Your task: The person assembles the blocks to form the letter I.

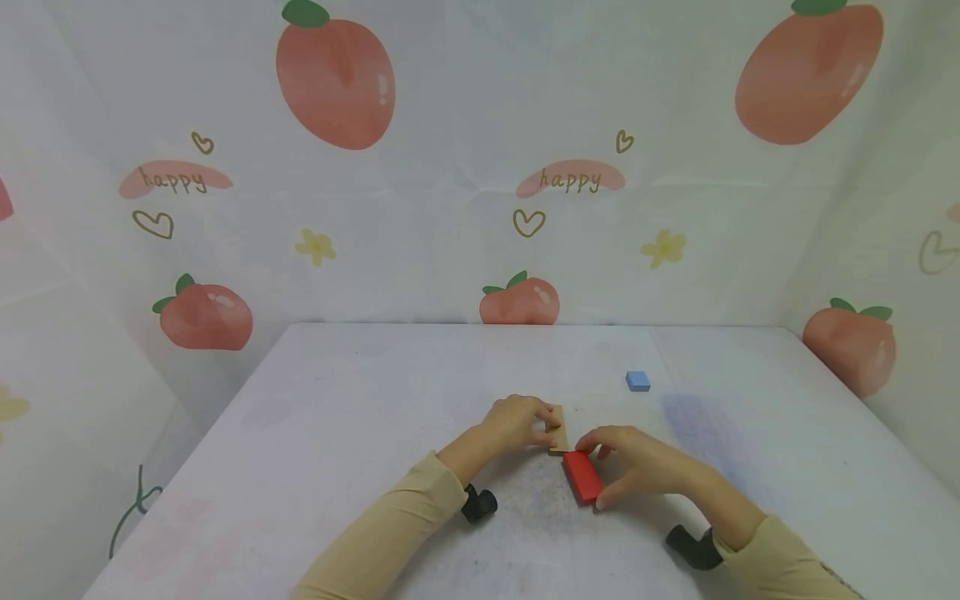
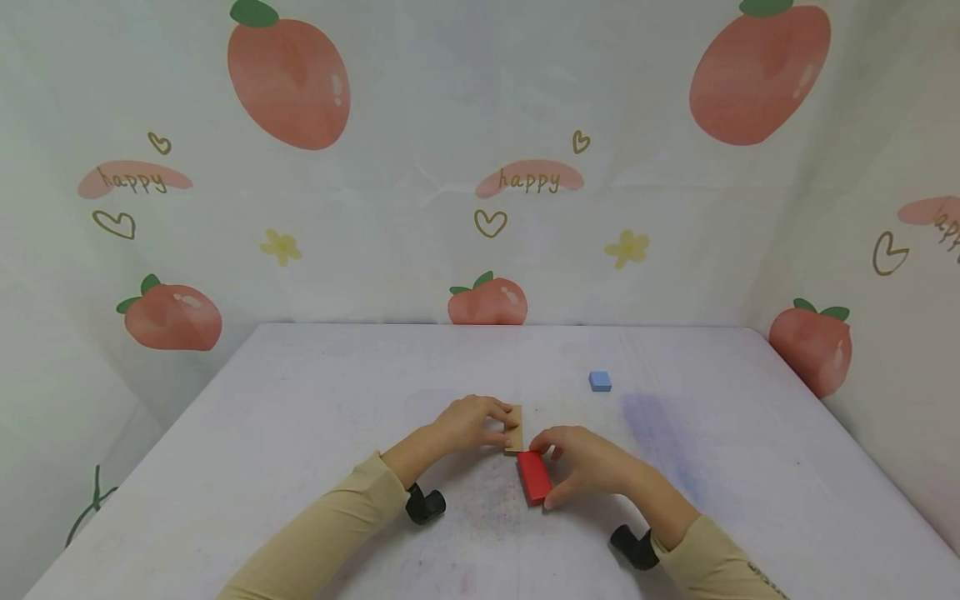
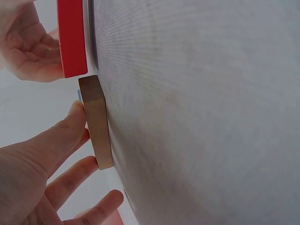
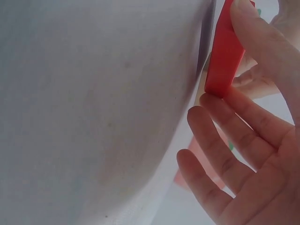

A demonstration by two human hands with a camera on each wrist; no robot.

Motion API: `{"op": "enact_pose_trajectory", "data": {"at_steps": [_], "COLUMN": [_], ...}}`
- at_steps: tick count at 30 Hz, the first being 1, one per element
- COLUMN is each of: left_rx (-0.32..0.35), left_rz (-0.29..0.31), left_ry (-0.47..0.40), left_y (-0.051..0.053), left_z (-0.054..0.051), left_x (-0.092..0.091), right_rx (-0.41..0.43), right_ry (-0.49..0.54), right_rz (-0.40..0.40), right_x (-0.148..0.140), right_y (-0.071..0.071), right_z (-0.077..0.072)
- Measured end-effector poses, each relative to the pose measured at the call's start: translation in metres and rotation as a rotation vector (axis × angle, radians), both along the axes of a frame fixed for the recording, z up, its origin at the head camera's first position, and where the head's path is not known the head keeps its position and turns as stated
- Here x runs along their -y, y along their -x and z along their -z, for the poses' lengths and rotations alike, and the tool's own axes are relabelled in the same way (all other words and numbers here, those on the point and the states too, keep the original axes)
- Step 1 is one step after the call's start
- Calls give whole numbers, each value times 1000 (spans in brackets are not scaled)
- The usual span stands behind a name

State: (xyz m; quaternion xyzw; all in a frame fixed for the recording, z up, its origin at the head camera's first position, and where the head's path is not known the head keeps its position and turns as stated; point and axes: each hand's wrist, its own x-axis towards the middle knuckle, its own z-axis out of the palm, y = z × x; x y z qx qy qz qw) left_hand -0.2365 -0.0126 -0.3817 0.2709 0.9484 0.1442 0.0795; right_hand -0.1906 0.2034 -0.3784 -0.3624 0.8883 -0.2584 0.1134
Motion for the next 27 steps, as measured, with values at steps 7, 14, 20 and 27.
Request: {"op": "enact_pose_trajectory", "data": {"at_steps": [7,14,20,27], "left_rx": [-3,1,-2,-14], "left_rz": [-6,-12,-9,-4], "left_ry": [-8,-4,-9,-8], "left_y": [0,0,0,1], "left_z": [0,0,0,2], "left_x": [0,0,0,0], "right_rx": [-9,-13,-27,-35], "right_ry": [12,-7,-22,-38], "right_rz": [-14,-7,7,17], "right_x": [3,8,13,17], "right_y": [-2,-4,-6,-7], "right_z": [-1,-3,-5,-4]}}
